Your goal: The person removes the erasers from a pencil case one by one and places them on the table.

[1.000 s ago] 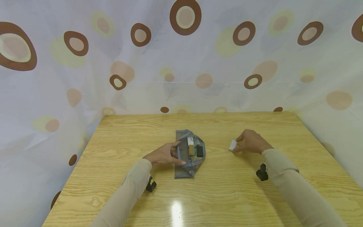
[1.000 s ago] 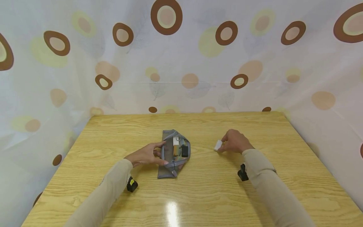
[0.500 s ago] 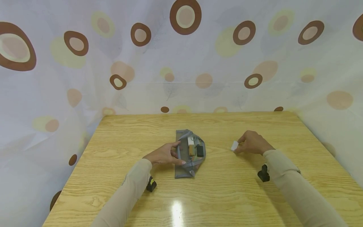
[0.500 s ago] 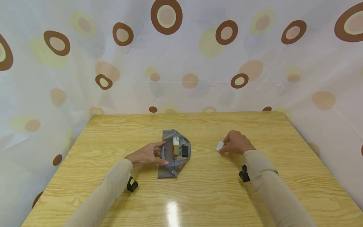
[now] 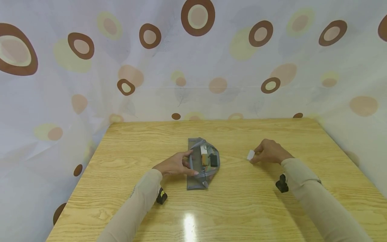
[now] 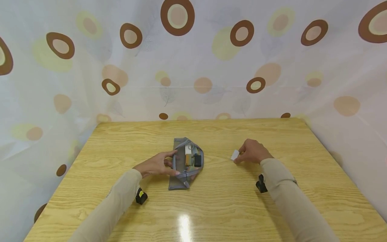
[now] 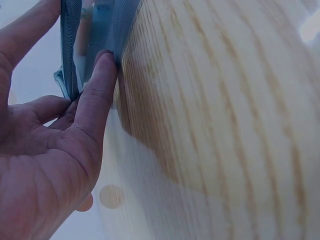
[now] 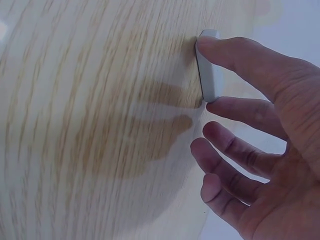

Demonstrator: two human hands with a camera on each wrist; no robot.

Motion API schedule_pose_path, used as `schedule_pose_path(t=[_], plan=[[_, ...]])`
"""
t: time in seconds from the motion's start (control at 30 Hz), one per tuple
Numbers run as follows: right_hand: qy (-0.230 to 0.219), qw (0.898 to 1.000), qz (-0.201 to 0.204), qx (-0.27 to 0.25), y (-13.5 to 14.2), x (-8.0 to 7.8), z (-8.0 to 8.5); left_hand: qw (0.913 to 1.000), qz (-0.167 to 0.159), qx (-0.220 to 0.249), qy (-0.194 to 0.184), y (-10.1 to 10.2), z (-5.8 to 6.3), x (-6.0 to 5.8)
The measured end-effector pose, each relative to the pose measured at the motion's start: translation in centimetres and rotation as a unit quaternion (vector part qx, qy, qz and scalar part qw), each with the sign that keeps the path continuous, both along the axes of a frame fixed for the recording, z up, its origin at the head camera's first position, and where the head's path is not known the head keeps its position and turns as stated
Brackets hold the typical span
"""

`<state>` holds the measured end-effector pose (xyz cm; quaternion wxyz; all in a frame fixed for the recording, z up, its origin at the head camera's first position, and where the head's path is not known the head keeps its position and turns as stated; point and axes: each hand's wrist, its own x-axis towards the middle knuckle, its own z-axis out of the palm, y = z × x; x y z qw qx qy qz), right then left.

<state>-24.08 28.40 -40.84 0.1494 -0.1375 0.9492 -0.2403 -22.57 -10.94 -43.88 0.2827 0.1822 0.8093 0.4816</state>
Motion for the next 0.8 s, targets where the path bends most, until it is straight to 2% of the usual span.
schedule_pose_path(t=[0.43, 0.8], plan=[[0.009, 1.000, 0.005, 0.015, 0.0, 0.0, 0.2, 1.0000, -0.001, 0.005, 0.000, 0.1, 0.1, 0.0], [0.019, 0.999, 0.011, 0.023, -0.2, -0.1, 1.4, 0.9999, 0.006, 0.005, -0.006, 0.1, 0.1, 0.2]])
